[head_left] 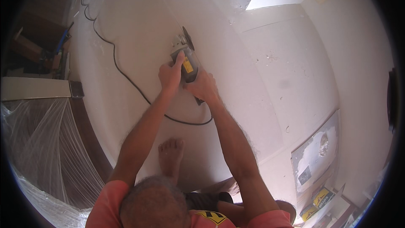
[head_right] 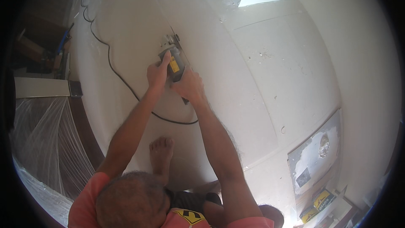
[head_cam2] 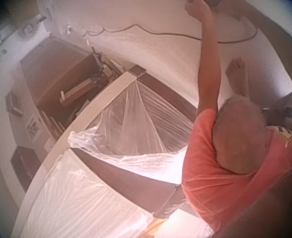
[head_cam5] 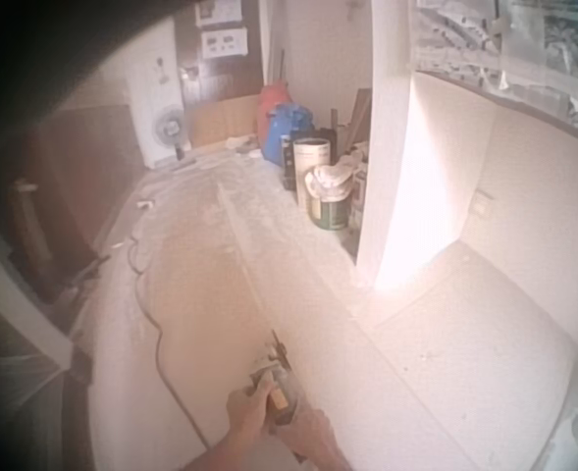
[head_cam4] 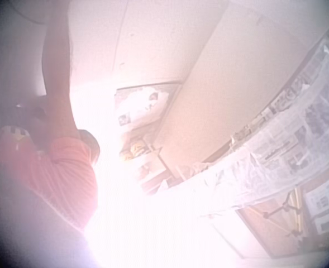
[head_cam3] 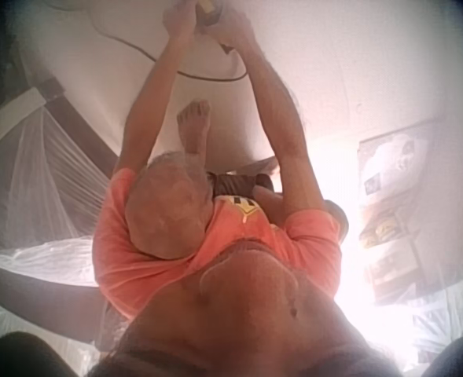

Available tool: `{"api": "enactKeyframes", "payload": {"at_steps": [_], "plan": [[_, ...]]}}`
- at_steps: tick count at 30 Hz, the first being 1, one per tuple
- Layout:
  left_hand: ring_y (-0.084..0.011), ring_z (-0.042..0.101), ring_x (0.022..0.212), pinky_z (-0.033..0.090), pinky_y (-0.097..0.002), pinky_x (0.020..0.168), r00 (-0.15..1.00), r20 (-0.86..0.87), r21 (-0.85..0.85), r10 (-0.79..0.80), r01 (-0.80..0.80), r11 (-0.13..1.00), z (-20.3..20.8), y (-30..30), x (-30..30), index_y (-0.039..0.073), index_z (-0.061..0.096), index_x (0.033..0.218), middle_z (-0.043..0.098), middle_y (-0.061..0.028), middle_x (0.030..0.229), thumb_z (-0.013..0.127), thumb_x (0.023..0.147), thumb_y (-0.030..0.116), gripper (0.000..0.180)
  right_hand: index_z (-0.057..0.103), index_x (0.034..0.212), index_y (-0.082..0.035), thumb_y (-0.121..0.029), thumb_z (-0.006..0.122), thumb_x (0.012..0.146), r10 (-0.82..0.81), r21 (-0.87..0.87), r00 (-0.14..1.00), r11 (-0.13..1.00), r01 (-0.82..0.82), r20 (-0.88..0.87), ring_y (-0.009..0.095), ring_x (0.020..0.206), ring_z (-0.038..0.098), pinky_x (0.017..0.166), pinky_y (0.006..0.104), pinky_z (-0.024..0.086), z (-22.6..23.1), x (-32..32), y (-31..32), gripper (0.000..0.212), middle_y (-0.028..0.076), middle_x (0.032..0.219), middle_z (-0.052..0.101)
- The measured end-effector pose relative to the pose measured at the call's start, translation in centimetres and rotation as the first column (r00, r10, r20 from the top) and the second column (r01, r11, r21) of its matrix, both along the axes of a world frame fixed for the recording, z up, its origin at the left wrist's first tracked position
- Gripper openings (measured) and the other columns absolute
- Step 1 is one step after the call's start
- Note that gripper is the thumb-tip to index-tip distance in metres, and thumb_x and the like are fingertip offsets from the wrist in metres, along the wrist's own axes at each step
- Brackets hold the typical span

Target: The person uses an angle grinder to sand a large white curved surface, likely a bathtub, in a room under renovation. The person moves the tool back and forth along the surface to smooth it.

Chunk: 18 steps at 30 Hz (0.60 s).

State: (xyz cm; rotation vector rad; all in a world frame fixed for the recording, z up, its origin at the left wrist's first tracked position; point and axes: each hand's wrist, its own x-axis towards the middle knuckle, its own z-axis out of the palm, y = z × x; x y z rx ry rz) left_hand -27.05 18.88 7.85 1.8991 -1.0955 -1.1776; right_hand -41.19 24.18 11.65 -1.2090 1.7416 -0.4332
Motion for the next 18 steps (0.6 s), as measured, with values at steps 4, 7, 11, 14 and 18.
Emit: {"api": "enactKeyframes", "payload": {"at_steps": [4,7,11,14,18], "plan": [[-0.0342,0.076,0.11,0.057,-0.0439,0.099,0.998,0.024,-0.013,0.051,-0.051,0.999,-1.0,-0.4,0.19,-0.008,0.077,0.12,0.079,-0.0233,0.114,0.076,0.091,0.071,0.085,0.063,0.127,0.004,-0.027,0.086,0.072,0.006,-0.021,1.0,1.0,-0.007,-0.013,0.047,0.111,0.074,0.096,0.0526,0.06,-0.25,0.21,-0.17,0.068,0.028,0.113,0.077],[-0.0347,0.075,0.116,0.056,-0.0442,0.103,0.999,0.018,-0.113,0.049,-0.046,0.993,-0.67,-0.38,-0.19,-0.007,0.072,0.131,0.077,-0.0242,0.123,0.077,0.091,0.072,0.089,0.062,0.127,0.004,-0.028,0.088,0.072,0.006,-0.031,0.999,0.999,-0.007,-0.035,0.047,0.111,0.074,0.096,0.0529,0.06,-0.93,0.11,-0.25,0.069,0.027,0.113,0.077],[-0.0352,0.075,0.117,0.056,-0.0448,0.103,0.999,0.045,-0.116,-0.007,0.012,0.993,-0.83,-1.01,0.47,-0.008,0.072,0.13,0.077,-0.0244,0.123,0.077,0.091,0.071,0.088,0.061,0.126,0.004,-0.029,0.089,0.072,0.017,-0.03,0.999,0.999,-0.019,-0.042,0.048,0.111,0.074,0.096,0.0531,0.06,-0.86,0.14,-0.24,0.07,0.027,0.113,0.076],[-0.0355,0.075,0.117,0.057,-0.0448,0.103,0.998,0.047,-0.096,-0.036,0.04,0.995,-0.68,-1.01,0.62,-0.008,0.072,0.13,0.077,-0.0248,0.122,0.076,0.091,0.071,0.088,0.061,0.126,0.005,-0.029,0.089,0.072,0.015,-0.025,0.999,1.0,-0.016,-0.037,0.047,0.11,0.074,0.096,0.053,0.06,-0.56,0.06,-0.02,0.069,0.028,0.112,0.076],[-0.0355,0.075,0.117,0.057,-0.0451,0.102,0.997,0.04,-0.086,-0.06,0.063,0.994,-0.41,-0.78,0.8,-0.009,0.072,0.13,0.077,-0.0259,0.123,0.076,0.092,0.072,0.089,0.061,0.126,0.004,-0.028,0.089,0.072,0.018,-0.019,0.999,1.0,-0.019,-0.027,0.047,0.11,0.074,0.096,0.0529,0.06,-0.24,-0.03,0.22,0.069,0.028,0.112,0.076]]}}
